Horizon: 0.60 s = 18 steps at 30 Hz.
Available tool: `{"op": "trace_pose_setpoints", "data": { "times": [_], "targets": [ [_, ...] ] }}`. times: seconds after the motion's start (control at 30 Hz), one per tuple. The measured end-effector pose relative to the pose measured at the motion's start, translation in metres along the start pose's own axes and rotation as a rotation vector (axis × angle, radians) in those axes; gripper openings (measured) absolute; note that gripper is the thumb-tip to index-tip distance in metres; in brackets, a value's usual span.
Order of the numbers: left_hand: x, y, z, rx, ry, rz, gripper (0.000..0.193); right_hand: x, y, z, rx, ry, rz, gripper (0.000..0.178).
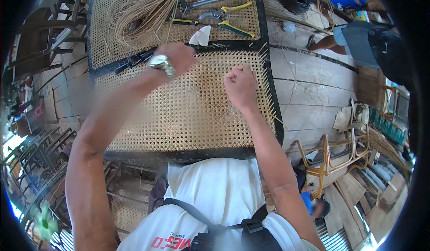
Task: Weaving and securing rattan strips into a cane mesh frame using hands and various small tools.
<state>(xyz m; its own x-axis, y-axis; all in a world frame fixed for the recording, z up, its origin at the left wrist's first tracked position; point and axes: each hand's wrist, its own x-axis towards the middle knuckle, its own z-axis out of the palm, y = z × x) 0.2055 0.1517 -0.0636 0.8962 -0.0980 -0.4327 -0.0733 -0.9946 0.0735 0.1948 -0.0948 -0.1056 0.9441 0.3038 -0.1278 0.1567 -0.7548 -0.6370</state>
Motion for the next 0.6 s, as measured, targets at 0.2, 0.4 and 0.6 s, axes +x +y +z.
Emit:
{"op": "trace_pose_setpoints", "data": {
  "times": [0.2,0.4,0.6],
  "targets": [
    [-0.034,-0.102,-0.005,-0.097,0.102,-0.246,0.052,-0.014,0.022,-0.018,0.201,-0.049,-0.325,0.019],
    [-0.114,-0.019,0.030,-0.674,-0.160,-0.138,0.047,0.024,0.049,-0.040,0.280,-0.014,0.029,0.024],
    [-0.134,0.044,0.039,-0.789,-0.051,-0.373,0.046,0.087,-0.029,-0.019,0.174,-0.059,-0.183,0.019]
  ]
}}
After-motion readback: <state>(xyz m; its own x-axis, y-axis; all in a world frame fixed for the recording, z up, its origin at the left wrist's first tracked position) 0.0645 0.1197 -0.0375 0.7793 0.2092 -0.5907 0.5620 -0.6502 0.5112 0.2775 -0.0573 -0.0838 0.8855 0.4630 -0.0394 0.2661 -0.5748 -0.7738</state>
